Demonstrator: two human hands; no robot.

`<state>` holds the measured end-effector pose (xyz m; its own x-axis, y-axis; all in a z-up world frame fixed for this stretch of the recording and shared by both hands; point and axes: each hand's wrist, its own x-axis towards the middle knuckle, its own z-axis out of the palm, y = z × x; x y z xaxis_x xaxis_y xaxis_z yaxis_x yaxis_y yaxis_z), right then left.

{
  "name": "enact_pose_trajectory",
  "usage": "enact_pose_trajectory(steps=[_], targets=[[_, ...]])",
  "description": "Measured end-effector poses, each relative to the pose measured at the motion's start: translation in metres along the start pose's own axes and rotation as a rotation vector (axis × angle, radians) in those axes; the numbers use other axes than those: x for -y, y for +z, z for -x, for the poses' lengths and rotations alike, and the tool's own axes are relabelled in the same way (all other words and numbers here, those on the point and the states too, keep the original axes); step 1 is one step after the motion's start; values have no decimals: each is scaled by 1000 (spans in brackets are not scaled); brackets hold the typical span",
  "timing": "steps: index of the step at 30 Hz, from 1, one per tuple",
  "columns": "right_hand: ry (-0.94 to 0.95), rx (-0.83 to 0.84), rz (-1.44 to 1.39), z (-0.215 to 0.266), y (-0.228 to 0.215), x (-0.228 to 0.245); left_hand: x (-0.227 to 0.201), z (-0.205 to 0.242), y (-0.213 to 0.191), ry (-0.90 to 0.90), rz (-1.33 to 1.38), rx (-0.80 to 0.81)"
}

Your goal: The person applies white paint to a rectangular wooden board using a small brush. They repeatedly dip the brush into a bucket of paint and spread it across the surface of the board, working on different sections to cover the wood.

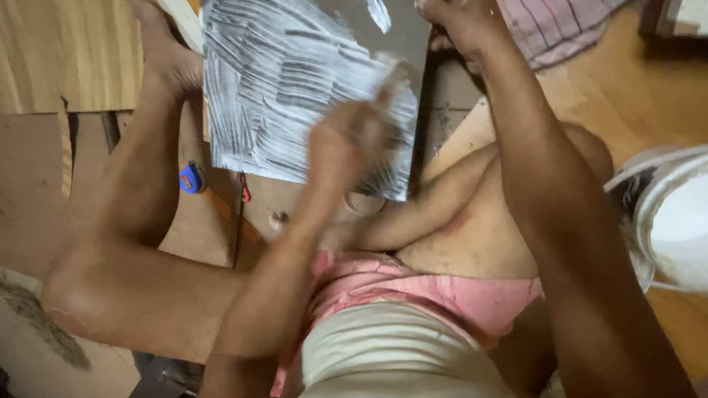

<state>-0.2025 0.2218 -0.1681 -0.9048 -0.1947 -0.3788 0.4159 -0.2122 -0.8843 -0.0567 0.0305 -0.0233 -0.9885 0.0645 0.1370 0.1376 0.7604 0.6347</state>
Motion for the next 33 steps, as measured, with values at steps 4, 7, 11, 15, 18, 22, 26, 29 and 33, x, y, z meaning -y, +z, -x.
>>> enact_pose_trajectory(steps=[4, 7, 11, 15, 18, 22, 26, 29, 33], targets=[[46, 20, 9, -3, 3, -4, 50, -28, -32, 77, -269, -122], [42, 26, 1, -7, 0, -5, 48, -20, -2, -26, -153, 2], [30, 105, -68, -1, -1, -8, -2, 25, 48, 95, -54, 129], [15, 7, -25, -1, 4, 6, -21, 23, 22, 132, 64, 125], [61, 16, -22, 8, -1, -5, 1, 2, -3, 90, -47, 72], [35, 62, -51, -4, 2, -1, 4, 1, 7, 108, -177, 89], [80, 85, -54, 3, 0, -8, -27, 49, 32, 244, -127, 310], [31, 7, -8, 0, 3, 1, -24, 44, 7, 290, -8, 231], [49, 68, -12, 4, 1, -1, 12, -5, -28, 215, -166, 90]])
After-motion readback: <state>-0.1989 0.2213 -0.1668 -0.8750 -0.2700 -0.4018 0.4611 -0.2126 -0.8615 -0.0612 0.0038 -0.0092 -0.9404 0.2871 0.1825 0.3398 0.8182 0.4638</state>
